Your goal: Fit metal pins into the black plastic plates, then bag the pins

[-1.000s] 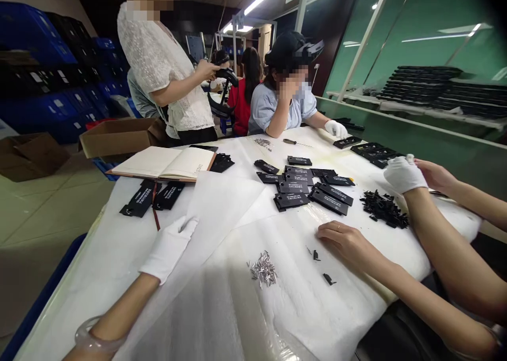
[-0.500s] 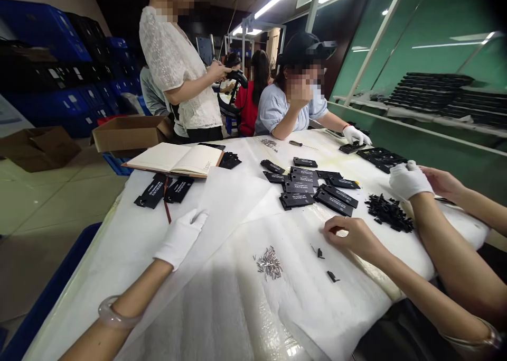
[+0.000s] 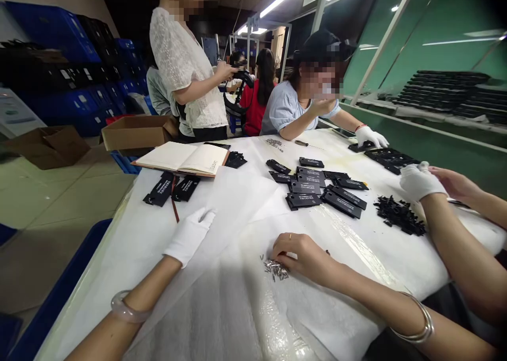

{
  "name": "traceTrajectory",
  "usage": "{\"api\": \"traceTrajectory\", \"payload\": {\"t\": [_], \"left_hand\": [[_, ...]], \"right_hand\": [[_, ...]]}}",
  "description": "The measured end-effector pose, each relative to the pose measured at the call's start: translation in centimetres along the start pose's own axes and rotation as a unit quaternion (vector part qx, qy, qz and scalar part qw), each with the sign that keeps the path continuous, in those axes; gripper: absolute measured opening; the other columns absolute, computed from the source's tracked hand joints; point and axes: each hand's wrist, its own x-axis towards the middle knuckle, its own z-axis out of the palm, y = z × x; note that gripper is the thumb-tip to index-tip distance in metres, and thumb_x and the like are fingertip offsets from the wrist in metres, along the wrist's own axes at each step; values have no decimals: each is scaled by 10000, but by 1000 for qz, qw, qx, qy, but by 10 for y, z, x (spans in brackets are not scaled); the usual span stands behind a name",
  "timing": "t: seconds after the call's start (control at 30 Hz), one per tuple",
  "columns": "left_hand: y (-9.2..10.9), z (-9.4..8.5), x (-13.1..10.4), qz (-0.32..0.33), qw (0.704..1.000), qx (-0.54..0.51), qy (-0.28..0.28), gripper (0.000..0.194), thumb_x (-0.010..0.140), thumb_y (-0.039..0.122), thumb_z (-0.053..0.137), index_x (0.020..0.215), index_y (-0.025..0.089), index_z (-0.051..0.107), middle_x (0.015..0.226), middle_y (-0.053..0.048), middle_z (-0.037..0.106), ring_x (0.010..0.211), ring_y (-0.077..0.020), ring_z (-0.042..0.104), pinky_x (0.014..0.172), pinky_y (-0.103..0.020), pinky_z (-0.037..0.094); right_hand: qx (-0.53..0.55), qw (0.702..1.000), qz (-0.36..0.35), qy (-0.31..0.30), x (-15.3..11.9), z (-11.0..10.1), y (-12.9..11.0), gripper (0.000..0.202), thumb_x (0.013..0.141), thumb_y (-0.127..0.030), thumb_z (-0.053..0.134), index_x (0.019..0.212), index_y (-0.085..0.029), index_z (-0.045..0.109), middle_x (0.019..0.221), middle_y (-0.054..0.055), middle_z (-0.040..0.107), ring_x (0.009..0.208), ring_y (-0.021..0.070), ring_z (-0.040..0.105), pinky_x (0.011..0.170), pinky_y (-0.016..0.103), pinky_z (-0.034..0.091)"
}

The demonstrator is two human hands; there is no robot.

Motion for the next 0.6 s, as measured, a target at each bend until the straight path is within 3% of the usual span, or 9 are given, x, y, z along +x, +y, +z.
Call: {"api": "traceTrajectory", "payload": {"t": [0.17, 0.37, 0.6], "left_hand": [[-2, 1, 0, 5, 1000, -5, 6, 529, 774, 504, 532, 1159, 152, 620, 1233, -96, 593, 1187, -239, 523, 1029, -291, 377], [-4, 1, 1, 11, 1000, -13, 9, 536, 764, 514, 543, 1149, 151, 628, 1211, -93, 608, 1157, -234, 547, 997, -263, 403], [-1, 2, -1, 11, 999, -32, 19, 534, 749, 525, 545, 1107, 140, 638, 1194, -97, 618, 1145, -240, 549, 985, -280, 410]], "right_hand": [[-42, 999, -27, 6, -2, 4, 2, 178, 810, -29, 563, 794, -172, 667, 821, 27, 648, 785, 144, 596, 693, 241, 479], [-19, 1000, -17, -14, -6, -5, 6, 211, 890, -114, 503, 971, -193, 682, 923, 30, 684, 832, 133, 632, 737, 234, 505], [-22, 1000, -9, 2, -1, -9, 3, 161, 881, -152, 521, 926, -177, 673, 909, 46, 676, 828, 157, 625, 741, 271, 503]]}}
